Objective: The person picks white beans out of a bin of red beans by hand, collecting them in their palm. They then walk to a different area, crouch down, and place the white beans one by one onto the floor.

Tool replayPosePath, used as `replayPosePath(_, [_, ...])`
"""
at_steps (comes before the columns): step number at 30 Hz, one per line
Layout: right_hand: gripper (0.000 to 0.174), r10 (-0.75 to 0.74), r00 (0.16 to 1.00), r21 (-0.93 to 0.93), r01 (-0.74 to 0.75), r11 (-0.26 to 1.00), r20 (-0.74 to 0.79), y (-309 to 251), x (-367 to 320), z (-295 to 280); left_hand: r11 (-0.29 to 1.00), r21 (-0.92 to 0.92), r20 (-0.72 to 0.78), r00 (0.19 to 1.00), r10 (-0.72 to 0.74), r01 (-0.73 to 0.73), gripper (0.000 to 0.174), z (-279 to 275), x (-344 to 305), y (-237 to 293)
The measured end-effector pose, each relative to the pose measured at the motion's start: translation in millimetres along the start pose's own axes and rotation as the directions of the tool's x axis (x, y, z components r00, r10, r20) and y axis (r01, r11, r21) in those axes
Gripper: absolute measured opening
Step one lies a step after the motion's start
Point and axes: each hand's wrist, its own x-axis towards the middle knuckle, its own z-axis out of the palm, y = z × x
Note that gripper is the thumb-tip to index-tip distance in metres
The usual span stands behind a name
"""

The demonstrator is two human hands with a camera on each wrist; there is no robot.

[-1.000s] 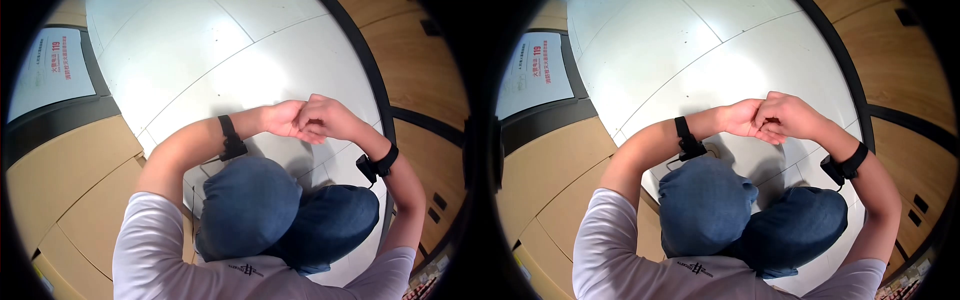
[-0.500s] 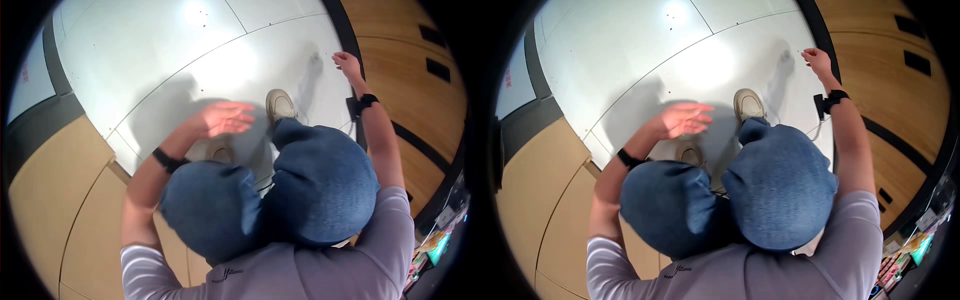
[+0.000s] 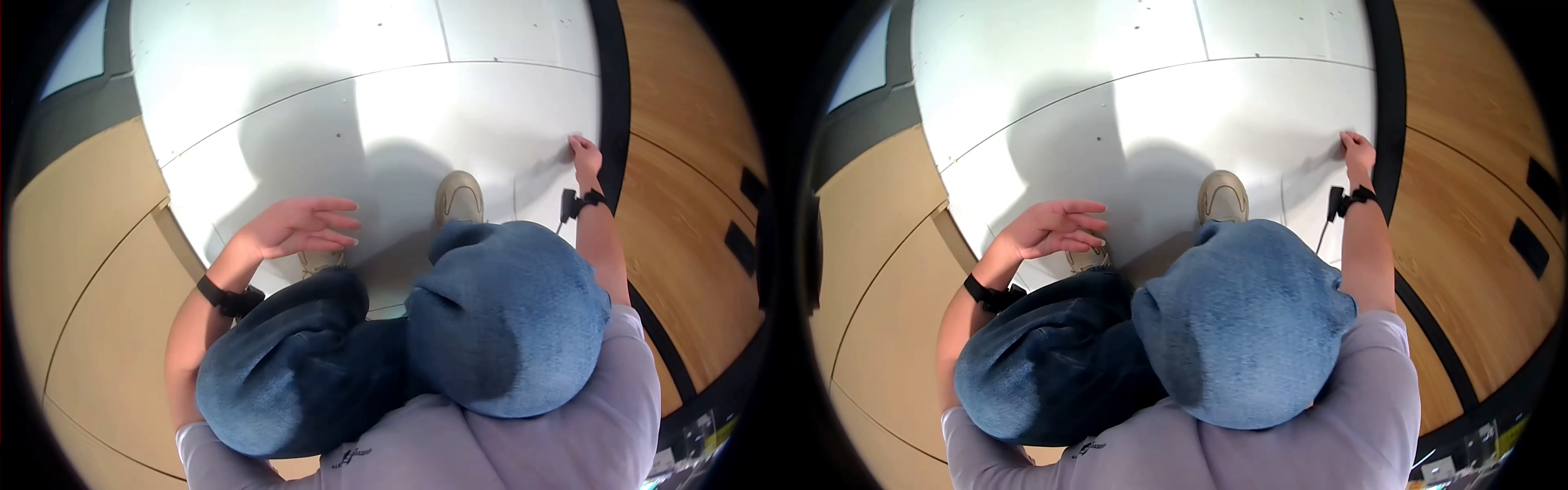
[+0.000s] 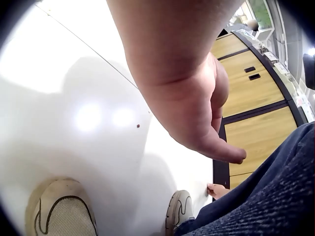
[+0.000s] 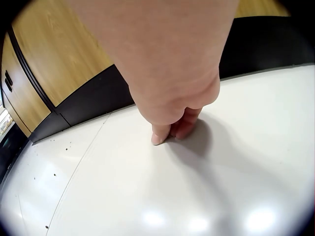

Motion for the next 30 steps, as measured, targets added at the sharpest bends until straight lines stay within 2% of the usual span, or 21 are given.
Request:
replayPosePath(4, [0.032,0.029,0.998,0.059,-0.032,0.998,0.050,-8,-3,-1,0.999,-0.012,-0.027,0.998,0.049,-0.049,0.049,1,12,-9])
replayPosePath(5, [0.032,0.023,0.998,0.058,-0.027,0.998,0.065,-6,1,2,0.996,-0.049,0.018,0.997,0.074,-0.073,0.048,-1,16,-13])
replayPosePath(7, [0.038,0.033,0.993,0.287,-0.065,0.956,0.114,1,4,2,0.991,-0.091,0.063,0.993,0.100,-0.094,0.048,2,24,-19])
replayPosePath(8, [0.038,0.028,0.992,0.287,-0.062,0.956,0.122,-4,-2,0,0.989,-0.100,0.094,0.989,0.116,-0.106,0.047,4,25,-20])
replayPosePath(10, [0.039,-0.095,0.985,0.020,0.093,0.995,0.143,-14,-21,0,0.985,-0.111,0.106,0.984,0.143,-0.131,0.047,7,27,-21])
replayPosePath(11, [0.037,-0.110,0.982,-0.032,0.116,0.993,0.151,-8,-19,2,0.989,-0.101,0.095,0.988,0.119,-0.110,0.047,9,29,-21])
replayPosePath(14, [0.025,-0.156,0.981,0.107,0.144,0.984,0.114,3,-16,7,0.989,-0.117,0.106,0.989,0.104,-0.091,0.046,5,31,-24])
replayPosePath(16, [0.022,-0.149,0.983,0.103,0.138,0.985,0.106,10,-14,9,0.987,-0.135,0.131,0.986,0.100,-0.082,0.046,6,37,-26])
replayPosePath(20, [0.019,-0.223,0.971,0.007,0.223,0.975,0.085,16,-12,7,0.991,-0.118,0.151,0.985,0.085,-0.067,0.044,7,45,-25])
replayPosePath(22, [0.019,-0.195,0.980,-0.033,0.196,0.980,0.031,26,-19,6,0.991,-0.121,0.144,0.987,0.072,-0.055,0.043,10,50,-24])
replayPosePath(23, [0.019,-0.151,0.987,0.050,0.148,0.988,0.047,32,-17,6,0.990,-0.130,0.146,0.987,0.070,-0.051,0.042,10,51,-24])
replayPosePath(26, [0.018,-0.138,0.989,0.029,0.137,0.990,0.048,39,-12,5,0.990,-0.127,0.139,0.988,0.072,-0.055,0.042,11,54,-23])
replayPosePath(27, [0.019,-0.188,0.980,0.006,0.188,0.982,0.057,39,-10,6,0.992,-0.110,0.123,0.989,0.080,-0.067,0.042,12,55,-21])
replayPosePath(28, [0.021,-0.230,0.972,-0.135,0.233,0.963,0.037,3,-34,8,0.992,-0.111,0.130,0.988,0.082,-0.068,0.042,13,56,-21])
replayPosePath(30, [0.020,-0.358,0.919,0.044,0.356,0.934,0.162,-59,-60,30,0.987,-0.138,0.066,0.993,0.094,-0.084,0.040,15,57,-18])
